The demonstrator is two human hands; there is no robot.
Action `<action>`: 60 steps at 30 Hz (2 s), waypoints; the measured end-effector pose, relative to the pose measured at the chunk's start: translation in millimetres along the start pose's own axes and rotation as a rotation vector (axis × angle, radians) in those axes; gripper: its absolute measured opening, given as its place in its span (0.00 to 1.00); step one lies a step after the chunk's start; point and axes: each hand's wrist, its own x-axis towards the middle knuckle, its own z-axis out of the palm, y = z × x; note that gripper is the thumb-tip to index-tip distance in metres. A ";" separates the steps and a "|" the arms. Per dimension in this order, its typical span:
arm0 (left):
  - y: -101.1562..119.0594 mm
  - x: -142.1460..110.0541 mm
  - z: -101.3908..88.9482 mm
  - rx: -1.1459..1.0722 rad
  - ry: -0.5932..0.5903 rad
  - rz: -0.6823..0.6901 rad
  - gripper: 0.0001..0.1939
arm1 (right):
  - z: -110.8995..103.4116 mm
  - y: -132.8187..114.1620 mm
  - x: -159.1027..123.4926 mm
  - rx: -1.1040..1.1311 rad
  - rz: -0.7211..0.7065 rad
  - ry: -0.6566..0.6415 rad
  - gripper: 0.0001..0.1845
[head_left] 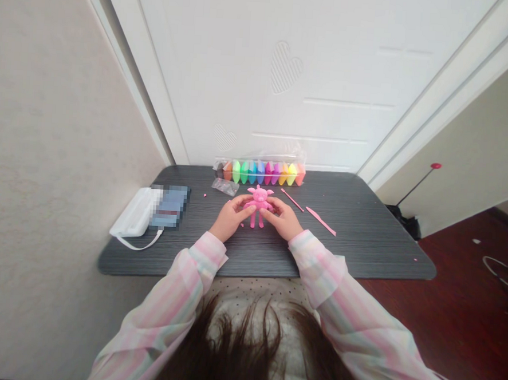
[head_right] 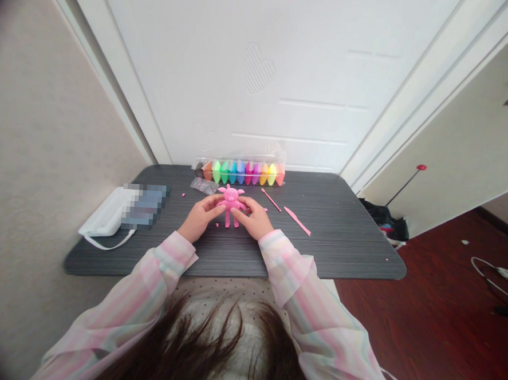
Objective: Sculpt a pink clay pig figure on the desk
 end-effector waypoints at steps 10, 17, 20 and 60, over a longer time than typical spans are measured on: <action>-8.0 -0.3 -0.5 0.002 0.038 0.006 0.15 | 0.2 -2.2 -2.8 -0.036 0.005 0.026 0.14; -11.1 -0.2 -0.9 0.017 0.045 0.006 0.15 | 0.2 -1.3 -3.7 -0.070 0.009 0.045 0.14; -11.0 -0.2 -1.0 0.023 0.041 -0.002 0.16 | 0.2 -1.2 -3.9 -0.078 0.012 0.050 0.15; -4.3 -3.0 0.8 0.105 -0.001 0.006 0.16 | -2.0 -4.8 -4.1 -0.175 0.022 -0.059 0.16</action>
